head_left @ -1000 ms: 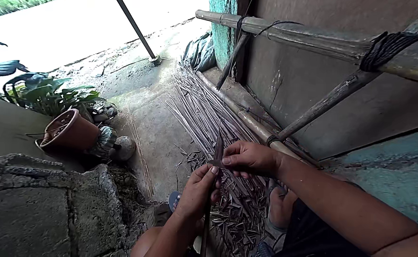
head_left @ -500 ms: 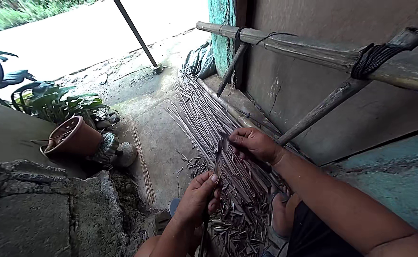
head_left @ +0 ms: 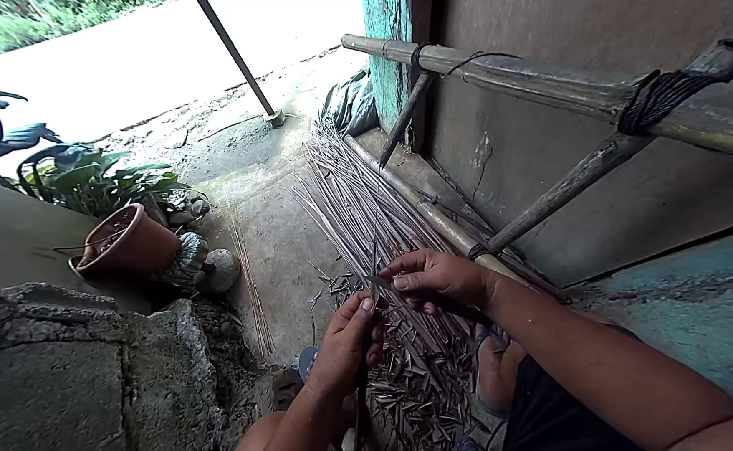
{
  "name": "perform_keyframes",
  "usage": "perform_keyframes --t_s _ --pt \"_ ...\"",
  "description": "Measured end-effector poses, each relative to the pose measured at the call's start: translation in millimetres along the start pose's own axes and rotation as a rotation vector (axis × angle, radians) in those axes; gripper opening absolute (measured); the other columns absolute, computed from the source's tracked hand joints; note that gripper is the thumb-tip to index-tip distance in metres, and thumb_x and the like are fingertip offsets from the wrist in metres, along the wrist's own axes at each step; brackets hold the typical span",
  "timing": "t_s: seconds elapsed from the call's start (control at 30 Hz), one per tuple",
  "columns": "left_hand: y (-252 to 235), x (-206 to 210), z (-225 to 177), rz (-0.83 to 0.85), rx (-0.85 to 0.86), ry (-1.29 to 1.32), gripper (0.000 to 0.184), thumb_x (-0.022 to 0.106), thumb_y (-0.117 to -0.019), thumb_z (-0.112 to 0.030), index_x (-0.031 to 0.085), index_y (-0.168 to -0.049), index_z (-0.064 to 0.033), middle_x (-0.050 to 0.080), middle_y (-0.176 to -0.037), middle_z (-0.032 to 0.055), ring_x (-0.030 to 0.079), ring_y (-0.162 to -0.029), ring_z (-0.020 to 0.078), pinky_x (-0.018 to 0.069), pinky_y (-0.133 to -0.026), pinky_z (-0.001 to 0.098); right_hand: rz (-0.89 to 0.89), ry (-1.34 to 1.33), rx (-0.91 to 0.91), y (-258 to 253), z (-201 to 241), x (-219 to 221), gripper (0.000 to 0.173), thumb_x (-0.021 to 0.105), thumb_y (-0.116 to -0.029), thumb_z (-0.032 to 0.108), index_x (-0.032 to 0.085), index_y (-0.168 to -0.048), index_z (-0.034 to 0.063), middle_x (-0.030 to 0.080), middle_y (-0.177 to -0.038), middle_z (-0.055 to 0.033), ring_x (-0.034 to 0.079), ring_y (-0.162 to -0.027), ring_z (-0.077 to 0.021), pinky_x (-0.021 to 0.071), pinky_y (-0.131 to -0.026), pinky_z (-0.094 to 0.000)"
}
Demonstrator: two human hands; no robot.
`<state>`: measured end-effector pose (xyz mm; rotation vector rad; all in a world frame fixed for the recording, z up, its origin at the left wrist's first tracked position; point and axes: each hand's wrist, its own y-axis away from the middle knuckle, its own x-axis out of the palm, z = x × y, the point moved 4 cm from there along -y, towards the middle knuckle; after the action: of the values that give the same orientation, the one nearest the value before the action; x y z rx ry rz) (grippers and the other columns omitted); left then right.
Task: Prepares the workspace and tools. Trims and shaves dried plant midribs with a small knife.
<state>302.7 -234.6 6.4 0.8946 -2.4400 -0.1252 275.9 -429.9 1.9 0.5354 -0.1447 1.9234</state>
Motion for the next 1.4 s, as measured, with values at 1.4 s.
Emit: perform_keyframes --t_s 1.4 --pt "2.5 1.3 -5.9 0.02 0.034 -0.135 0.028 0.049 -0.1087 -0.022 0.066 -0.114 -0.0003 0.057 -0.065 0.0021 0.051 -0.045 0.0058 0.0464 -0.042 0.0193 -0.238 0.102 -0.193 3.0 19.6 -18.4 0.029 0.054 -0.1051 0.014 0.065 -0.131 0.0053 0.069 -0.08 -0.001 0.064 -0.06 -0.0073 0.0543 -0.052 -0.021"
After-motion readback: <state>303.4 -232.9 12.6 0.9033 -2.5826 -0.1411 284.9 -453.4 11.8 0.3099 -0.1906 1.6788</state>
